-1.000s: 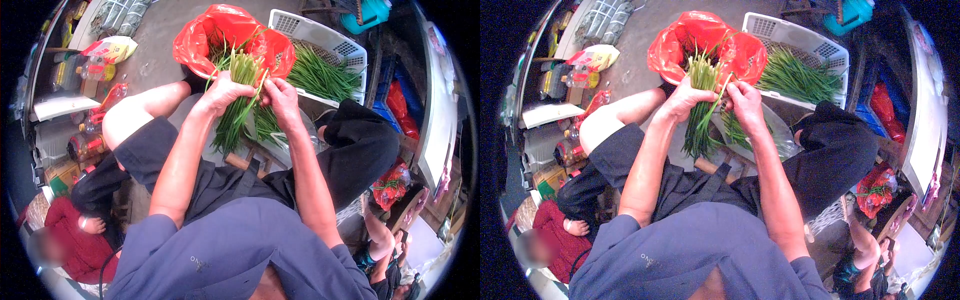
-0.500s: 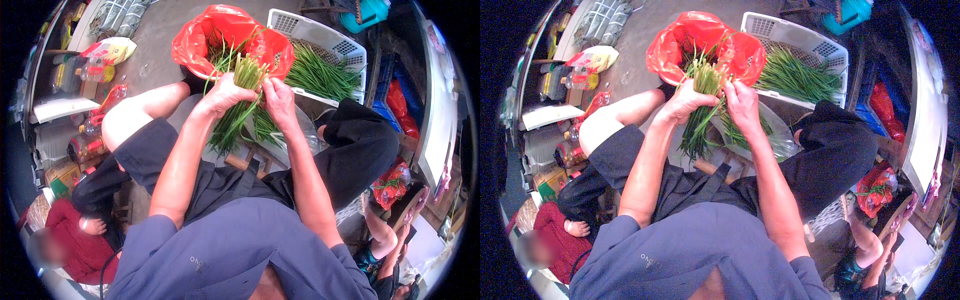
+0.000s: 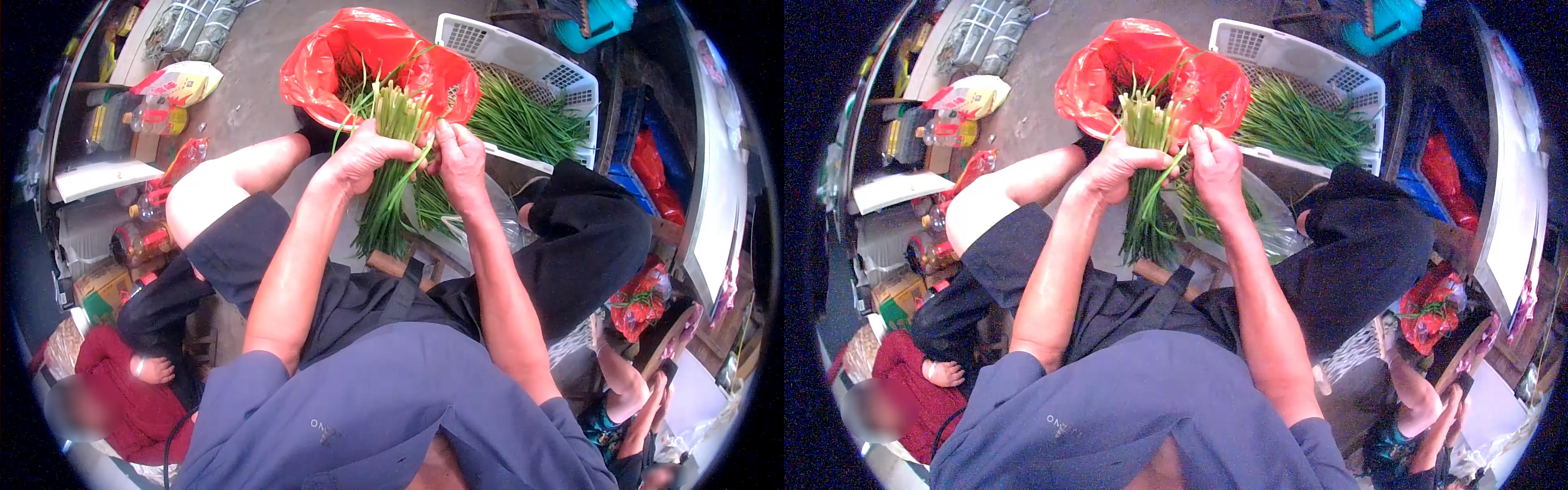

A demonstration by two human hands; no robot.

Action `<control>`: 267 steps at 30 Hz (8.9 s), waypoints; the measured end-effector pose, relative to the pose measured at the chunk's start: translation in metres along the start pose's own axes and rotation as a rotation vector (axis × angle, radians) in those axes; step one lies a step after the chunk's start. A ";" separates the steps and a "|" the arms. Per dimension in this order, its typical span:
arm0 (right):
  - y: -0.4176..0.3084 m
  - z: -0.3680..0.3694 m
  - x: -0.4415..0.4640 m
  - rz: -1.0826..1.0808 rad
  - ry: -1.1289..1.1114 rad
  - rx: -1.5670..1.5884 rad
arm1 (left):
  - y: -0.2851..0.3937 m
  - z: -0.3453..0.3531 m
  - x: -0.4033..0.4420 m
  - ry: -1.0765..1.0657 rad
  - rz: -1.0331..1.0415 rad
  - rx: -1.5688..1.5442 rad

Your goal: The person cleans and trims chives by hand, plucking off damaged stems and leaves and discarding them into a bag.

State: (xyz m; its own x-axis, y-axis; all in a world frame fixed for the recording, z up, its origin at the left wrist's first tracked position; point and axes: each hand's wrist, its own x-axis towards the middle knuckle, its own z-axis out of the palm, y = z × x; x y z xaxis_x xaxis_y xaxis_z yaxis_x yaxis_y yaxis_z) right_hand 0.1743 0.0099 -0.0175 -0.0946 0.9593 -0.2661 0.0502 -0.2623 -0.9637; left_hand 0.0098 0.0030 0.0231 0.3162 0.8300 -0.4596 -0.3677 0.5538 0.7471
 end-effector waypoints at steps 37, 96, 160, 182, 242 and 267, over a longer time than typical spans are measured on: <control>0.018 0.009 0.006 -0.274 0.084 -0.267 | -0.010 -0.002 0.008 0.070 0.085 0.064; 0.002 -0.001 0.008 0.129 0.091 0.409 | 0.010 -0.009 -0.022 -0.030 0.058 0.007; 0.002 0.007 0.005 0.134 0.168 0.395 | 0.002 -0.009 -0.008 0.046 0.122 0.066; 0.010 0.017 0.000 -0.029 0.092 0.235 | 0.016 -0.007 -0.014 0.041 0.095 -0.041; 0.036 -0.212 0.146 -0.175 -0.064 -1.407 | -0.006 0.028 0.044 -0.498 0.478 1.195; 0.168 -0.017 -0.009 0.119 -0.394 -0.732 | 0.000 -0.009 0.029 -0.488 -0.063 1.693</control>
State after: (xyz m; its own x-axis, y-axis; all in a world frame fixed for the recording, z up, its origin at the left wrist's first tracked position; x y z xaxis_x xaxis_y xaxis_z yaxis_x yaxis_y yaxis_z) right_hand 0.2009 -0.0410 -0.1764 -0.3811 0.7875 -0.4844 0.7016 -0.0949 -0.7062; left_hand 0.0109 0.0272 0.0055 0.6177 0.5430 -0.5688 0.7825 -0.3526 0.5132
